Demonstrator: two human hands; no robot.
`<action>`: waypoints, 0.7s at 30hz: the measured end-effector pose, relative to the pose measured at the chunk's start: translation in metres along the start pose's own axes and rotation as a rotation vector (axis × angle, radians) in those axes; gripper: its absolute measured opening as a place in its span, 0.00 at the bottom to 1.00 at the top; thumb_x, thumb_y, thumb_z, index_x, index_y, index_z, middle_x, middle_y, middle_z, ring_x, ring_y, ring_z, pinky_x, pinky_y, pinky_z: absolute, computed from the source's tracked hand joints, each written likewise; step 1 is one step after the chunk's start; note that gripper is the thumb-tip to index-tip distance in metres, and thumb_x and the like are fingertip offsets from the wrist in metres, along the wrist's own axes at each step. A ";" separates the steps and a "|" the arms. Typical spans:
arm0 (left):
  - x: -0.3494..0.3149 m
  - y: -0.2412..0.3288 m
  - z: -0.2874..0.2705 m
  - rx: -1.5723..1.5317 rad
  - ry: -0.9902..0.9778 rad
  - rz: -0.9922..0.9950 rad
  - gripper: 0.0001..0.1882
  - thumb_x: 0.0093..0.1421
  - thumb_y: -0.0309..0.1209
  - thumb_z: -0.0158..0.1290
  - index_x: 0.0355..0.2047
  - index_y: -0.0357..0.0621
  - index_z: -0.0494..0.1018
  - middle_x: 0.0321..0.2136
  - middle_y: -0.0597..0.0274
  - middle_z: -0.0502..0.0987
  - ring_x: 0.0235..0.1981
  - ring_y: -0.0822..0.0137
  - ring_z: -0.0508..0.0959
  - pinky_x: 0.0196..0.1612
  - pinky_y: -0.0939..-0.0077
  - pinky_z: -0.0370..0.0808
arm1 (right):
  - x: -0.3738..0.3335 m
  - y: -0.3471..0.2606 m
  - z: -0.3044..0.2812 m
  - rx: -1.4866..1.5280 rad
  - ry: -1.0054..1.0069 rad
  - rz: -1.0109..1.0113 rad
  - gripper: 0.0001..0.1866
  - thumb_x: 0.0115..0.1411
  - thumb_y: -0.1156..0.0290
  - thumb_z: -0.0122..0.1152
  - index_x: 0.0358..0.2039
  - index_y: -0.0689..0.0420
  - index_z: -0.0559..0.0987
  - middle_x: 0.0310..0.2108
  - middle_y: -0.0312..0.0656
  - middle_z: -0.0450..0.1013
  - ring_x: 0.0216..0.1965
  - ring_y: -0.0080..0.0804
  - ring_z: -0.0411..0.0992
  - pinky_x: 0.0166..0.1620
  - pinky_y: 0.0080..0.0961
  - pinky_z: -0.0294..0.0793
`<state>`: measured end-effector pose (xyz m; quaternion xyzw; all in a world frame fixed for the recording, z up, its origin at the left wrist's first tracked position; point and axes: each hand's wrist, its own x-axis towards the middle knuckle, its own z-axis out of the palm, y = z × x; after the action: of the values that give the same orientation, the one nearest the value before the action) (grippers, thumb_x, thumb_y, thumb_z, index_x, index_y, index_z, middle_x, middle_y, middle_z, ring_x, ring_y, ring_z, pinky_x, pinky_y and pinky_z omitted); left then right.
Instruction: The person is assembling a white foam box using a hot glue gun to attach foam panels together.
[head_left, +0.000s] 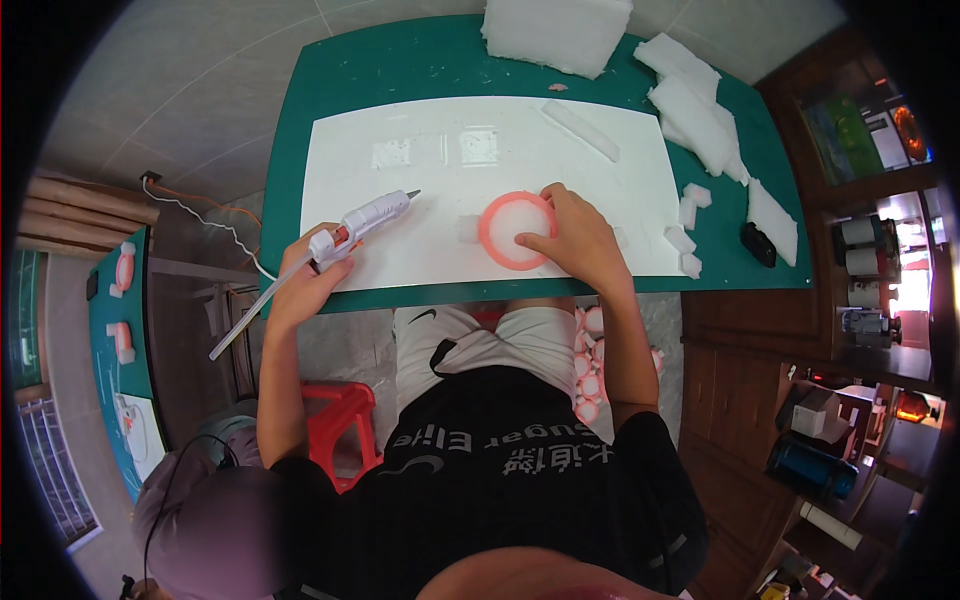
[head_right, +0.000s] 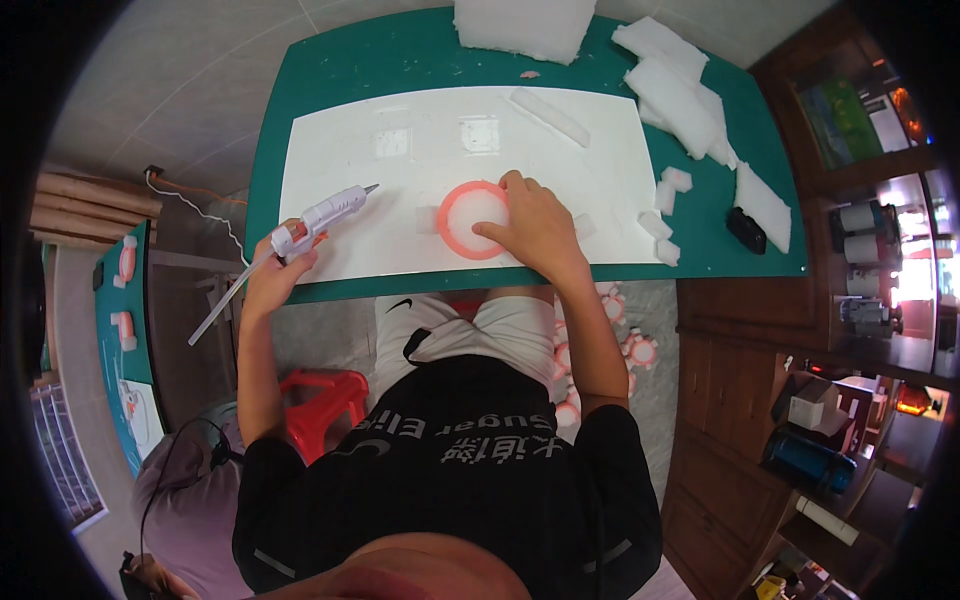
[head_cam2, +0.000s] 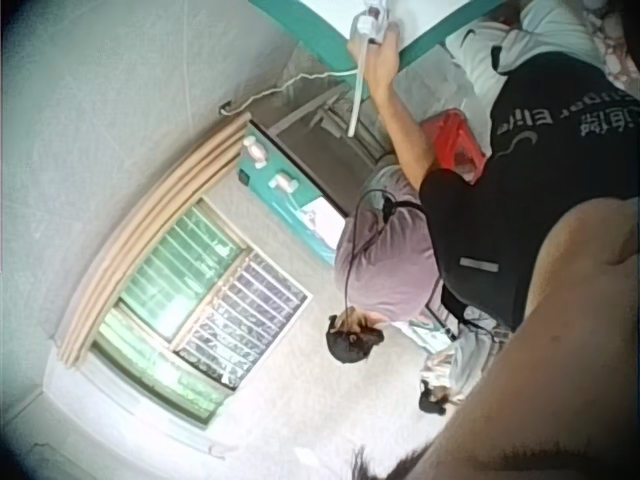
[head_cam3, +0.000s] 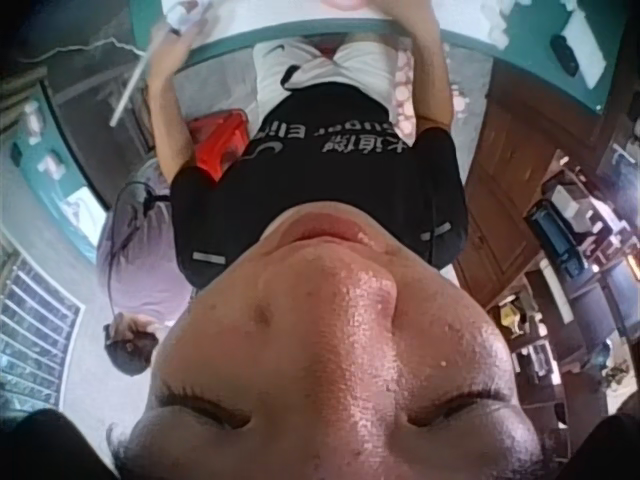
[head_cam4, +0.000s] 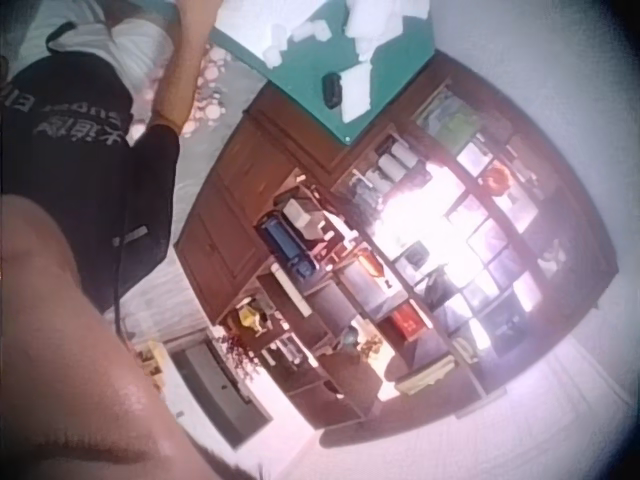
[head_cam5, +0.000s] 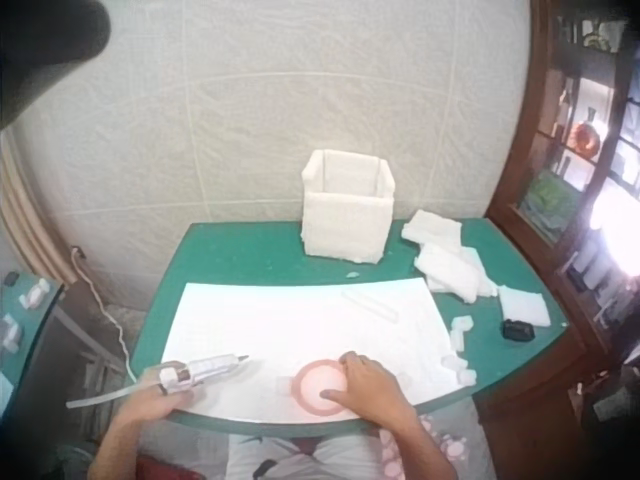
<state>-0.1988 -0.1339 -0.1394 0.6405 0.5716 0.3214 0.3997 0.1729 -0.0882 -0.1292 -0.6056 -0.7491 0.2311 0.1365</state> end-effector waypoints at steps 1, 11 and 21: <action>-0.001 0.001 0.000 0.001 0.001 -0.004 0.17 0.54 0.25 0.58 0.45 0.36 0.75 0.40 0.63 0.81 0.40 0.73 0.77 0.43 0.78 0.72 | -0.002 -0.001 -0.002 0.072 -0.004 0.011 0.27 0.52 0.58 0.69 0.48 0.59 0.74 0.41 0.50 0.77 0.42 0.47 0.76 0.48 0.34 0.74; -0.012 0.047 0.009 -0.132 -0.116 0.018 0.19 0.60 0.28 0.56 0.52 0.37 0.74 0.44 0.62 0.81 0.40 0.75 0.75 0.43 0.79 0.72 | -0.017 -0.014 -0.008 0.635 0.068 -0.137 0.19 0.54 0.69 0.65 0.45 0.63 0.76 0.38 0.51 0.76 0.41 0.41 0.76 0.48 0.32 0.74; -0.015 0.073 0.034 -0.106 -0.163 0.151 0.13 0.65 0.29 0.51 0.47 0.35 0.75 0.40 0.55 0.78 0.41 0.63 0.77 0.46 0.69 0.72 | -0.015 -0.029 0.016 0.607 0.327 -0.252 0.16 0.53 0.76 0.65 0.43 0.62 0.76 0.39 0.48 0.75 0.41 0.43 0.75 0.48 0.32 0.74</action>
<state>-0.1362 -0.1553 -0.0908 0.6836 0.4696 0.3271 0.4530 0.1436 -0.1100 -0.1272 -0.4692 -0.6836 0.3245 0.4553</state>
